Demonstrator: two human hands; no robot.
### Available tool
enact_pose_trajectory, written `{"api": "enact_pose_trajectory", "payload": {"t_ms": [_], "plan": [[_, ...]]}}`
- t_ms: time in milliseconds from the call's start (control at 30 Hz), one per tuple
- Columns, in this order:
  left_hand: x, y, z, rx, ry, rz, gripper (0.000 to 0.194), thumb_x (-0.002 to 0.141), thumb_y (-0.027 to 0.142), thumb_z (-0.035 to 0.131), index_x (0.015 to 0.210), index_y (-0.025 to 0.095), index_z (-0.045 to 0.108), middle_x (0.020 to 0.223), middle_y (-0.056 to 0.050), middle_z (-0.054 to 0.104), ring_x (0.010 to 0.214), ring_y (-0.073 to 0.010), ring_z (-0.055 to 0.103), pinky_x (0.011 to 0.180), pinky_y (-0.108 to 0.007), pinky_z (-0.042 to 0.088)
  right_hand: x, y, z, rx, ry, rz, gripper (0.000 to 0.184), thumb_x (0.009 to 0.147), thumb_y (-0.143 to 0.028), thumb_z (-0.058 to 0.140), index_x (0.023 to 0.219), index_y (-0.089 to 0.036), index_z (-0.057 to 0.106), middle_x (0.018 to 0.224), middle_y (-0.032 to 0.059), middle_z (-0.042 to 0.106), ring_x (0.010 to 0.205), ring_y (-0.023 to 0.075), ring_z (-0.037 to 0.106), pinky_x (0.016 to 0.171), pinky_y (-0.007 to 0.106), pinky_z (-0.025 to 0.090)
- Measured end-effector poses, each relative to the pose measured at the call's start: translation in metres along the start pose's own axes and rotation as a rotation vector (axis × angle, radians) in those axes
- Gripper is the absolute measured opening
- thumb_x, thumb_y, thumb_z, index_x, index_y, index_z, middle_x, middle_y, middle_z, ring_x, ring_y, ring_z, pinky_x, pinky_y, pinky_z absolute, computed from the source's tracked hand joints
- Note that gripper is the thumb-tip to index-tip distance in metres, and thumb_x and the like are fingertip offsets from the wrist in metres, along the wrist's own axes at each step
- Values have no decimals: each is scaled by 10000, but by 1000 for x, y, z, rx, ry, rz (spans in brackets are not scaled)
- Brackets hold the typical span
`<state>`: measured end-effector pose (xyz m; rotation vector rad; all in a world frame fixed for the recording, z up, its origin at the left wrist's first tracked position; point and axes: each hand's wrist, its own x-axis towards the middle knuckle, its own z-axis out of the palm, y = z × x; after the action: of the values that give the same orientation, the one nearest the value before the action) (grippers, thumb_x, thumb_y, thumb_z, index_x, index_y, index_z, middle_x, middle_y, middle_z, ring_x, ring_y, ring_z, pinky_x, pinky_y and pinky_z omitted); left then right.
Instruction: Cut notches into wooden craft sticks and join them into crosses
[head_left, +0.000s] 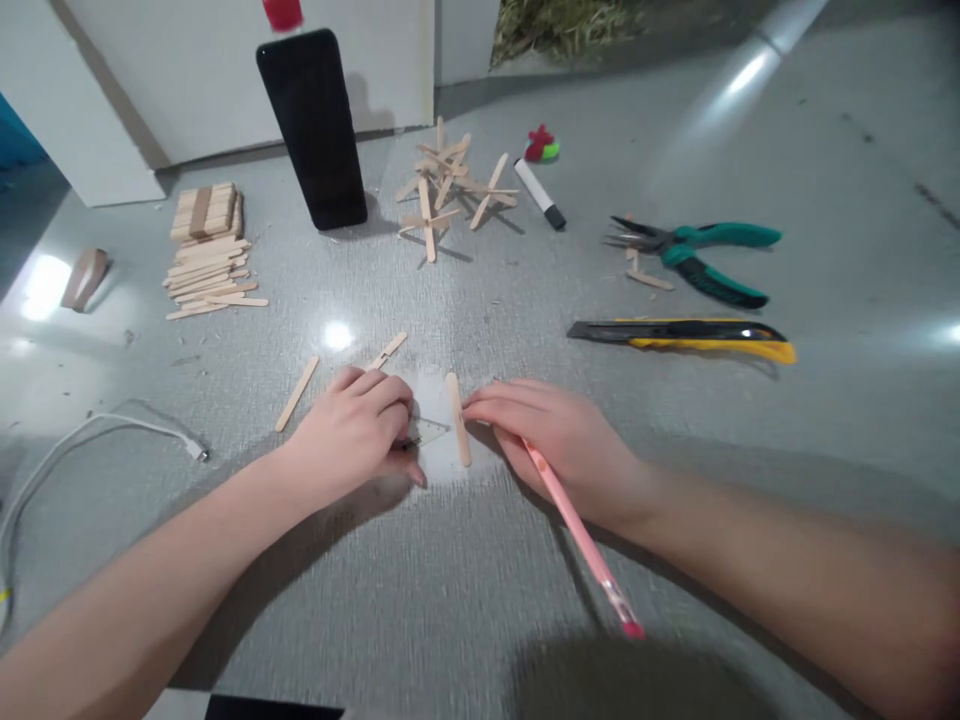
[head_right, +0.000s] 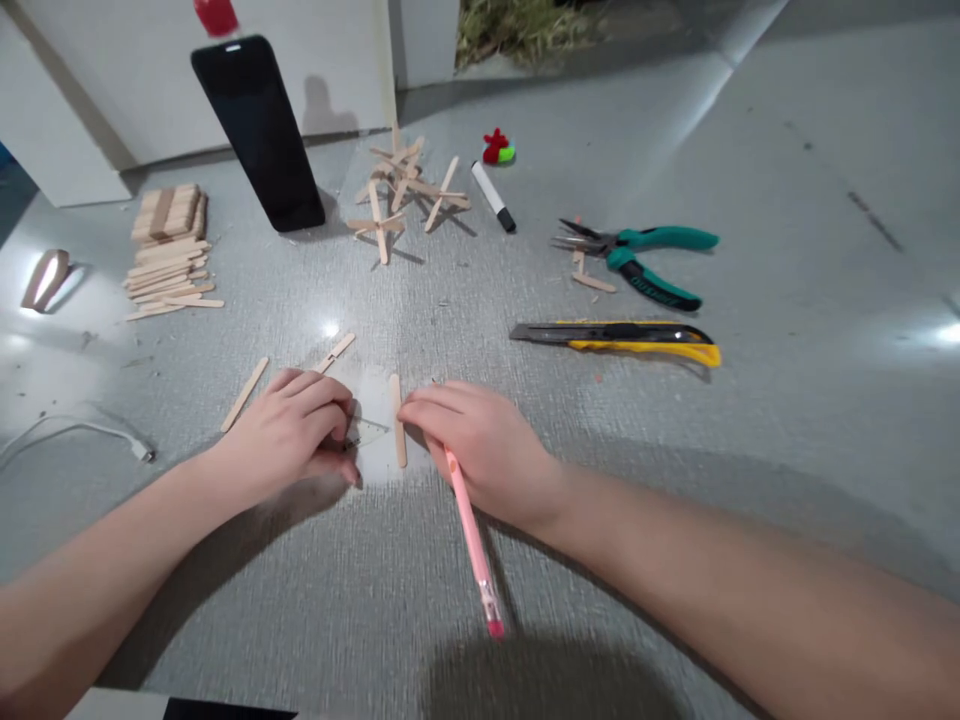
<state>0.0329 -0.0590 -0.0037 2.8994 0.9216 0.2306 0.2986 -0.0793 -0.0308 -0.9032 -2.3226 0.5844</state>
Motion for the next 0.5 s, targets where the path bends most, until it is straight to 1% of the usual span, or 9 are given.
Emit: {"api": "enact_pose_trajectory", "payload": {"t_ms": [100, 200, 267, 333, 367, 400, 467, 500], "plan": [[0, 2, -2, 40, -12, 17, 428, 982, 559, 623, 839, 158, 665, 973, -56, 713, 905, -207, 663, 835, -358, 445, 1, 2, 0, 2, 2, -3, 272, 947, -50, 460, 1074, -184, 660, 1001, 82, 756, 851, 214, 651, 746, 355, 524], [-1, 11, -3, 110, -8, -38, 319, 1064, 385, 506, 981, 142, 697, 1082, -89, 734, 964, -236, 687, 860, -389, 469, 1, 4, 2, -6, 7, -6, 268, 939, -52, 465, 1061, -180, 666, 982, 83, 750, 854, 217, 648, 759, 357, 513], [-6, 27, -3, 161, -7, -94, 320, 1075, 325, 461, 1132, 110, 691, 1221, -141, 718, 1045, -272, 697, 885, -416, 494, 2, 5, 3, -9, 12, -8, 270, 929, -47, 469, 1049, -182, 669, 971, 80, 750, 855, 215, 653, 765, 354, 508], [-16, 50, -2, 205, -15, -151, 393, 1080, 287, 429, 1295, 24, 627, 1359, -235, 654, 1193, -321, 672, 973, -467, 505, 2, 7, 5, -3, 17, -15, 274, 919, -40, 474, 1045, -184, 670, 978, 79, 755, 864, 212, 662, 774, 347, 505], [-23, 64, -2, 221, -22, -160, 464, 1082, 321, 429, 1348, -26, 585, 1408, -289, 610, 1256, -344, 647, 1002, -484, 506, 2, 7, 6, 3, 20, -20, 273, 916, -36, 477, 1042, -183, 670, 983, 80, 757, 871, 211, 666, 778, 344, 504], [-32, 79, -2, 233, -28, -155, 541, 1081, 390, 435, 1362, -51, 573, 1432, -312, 585, 1291, -360, 631, 1024, -491, 509, 2, 8, 7, 9, 23, -24, 271, 912, -33, 481, 1036, -182, 671, 983, 82, 757, 874, 210, 667, 780, 341, 501], [-55, 111, -3, 236, -45, -105, 734, 1048, 595, 416, 1354, -47, 598, 1445, -293, 587, 1324, -369, 614, 1062, -477, 519, 3, 9, 8, 23, 29, -31, 270, 901, -22, 490, 1012, -182, 677, 954, 79, 752, 853, 207, 663, 768, 335, 491], [-68, 126, -2, 234, -49, -68, 816, 1015, 692, 391, 1335, -20, 629, 1441, -259, 606, 1329, -358, 614, 1066, -454, 532, 3, 9, 9, 28, 33, -33, 273, 892, -15, 493, 999, -182, 680, 937, 77, 749, 838, 205, 659, 760, 334, 487]]}}
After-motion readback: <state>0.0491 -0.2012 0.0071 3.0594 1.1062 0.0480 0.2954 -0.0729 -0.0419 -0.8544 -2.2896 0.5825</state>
